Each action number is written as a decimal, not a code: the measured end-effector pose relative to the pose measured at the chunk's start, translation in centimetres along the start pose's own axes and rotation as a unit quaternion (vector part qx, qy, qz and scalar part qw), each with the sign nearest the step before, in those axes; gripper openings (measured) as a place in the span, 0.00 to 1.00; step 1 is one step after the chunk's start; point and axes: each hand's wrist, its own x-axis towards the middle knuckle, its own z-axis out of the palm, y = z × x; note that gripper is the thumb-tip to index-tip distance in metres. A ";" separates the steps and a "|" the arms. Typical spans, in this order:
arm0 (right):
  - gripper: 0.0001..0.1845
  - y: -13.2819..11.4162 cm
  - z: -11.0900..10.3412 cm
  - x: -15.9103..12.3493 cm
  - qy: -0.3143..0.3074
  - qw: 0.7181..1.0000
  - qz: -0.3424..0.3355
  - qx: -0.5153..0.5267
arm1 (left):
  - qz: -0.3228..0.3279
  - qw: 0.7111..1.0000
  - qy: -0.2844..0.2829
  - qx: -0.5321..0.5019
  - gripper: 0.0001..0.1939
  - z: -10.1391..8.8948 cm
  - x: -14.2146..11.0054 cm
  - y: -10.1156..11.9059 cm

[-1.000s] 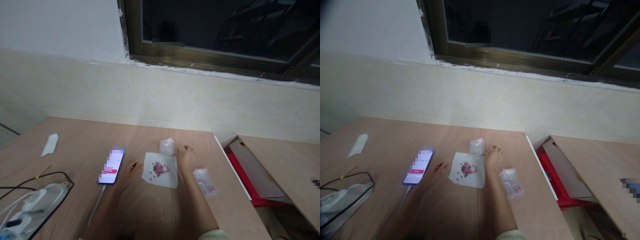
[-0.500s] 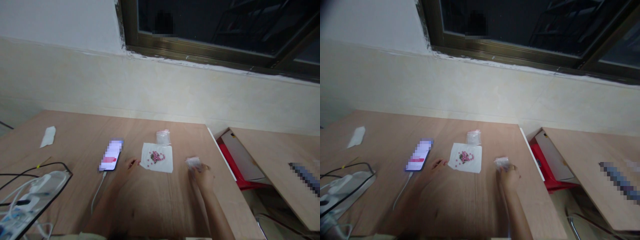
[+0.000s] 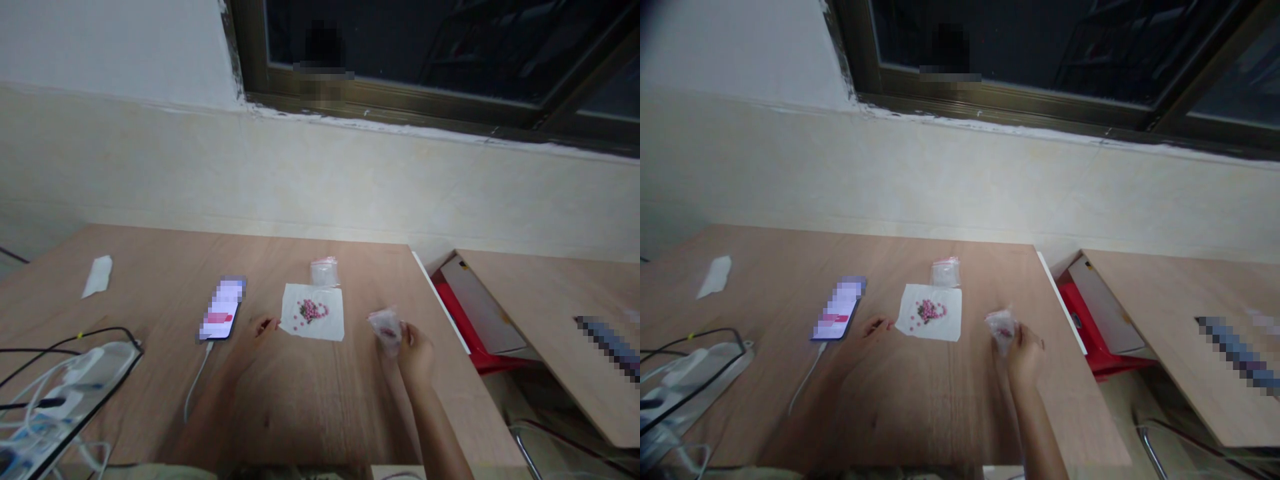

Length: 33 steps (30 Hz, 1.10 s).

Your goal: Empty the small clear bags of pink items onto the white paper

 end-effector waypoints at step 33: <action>0.17 -14.2 4.7 -6.1 -0.431 0.833 -0.084 0.336 | 0.057 0.962 -0.221 -0.148 0.10 -0.1 -1.4 3.1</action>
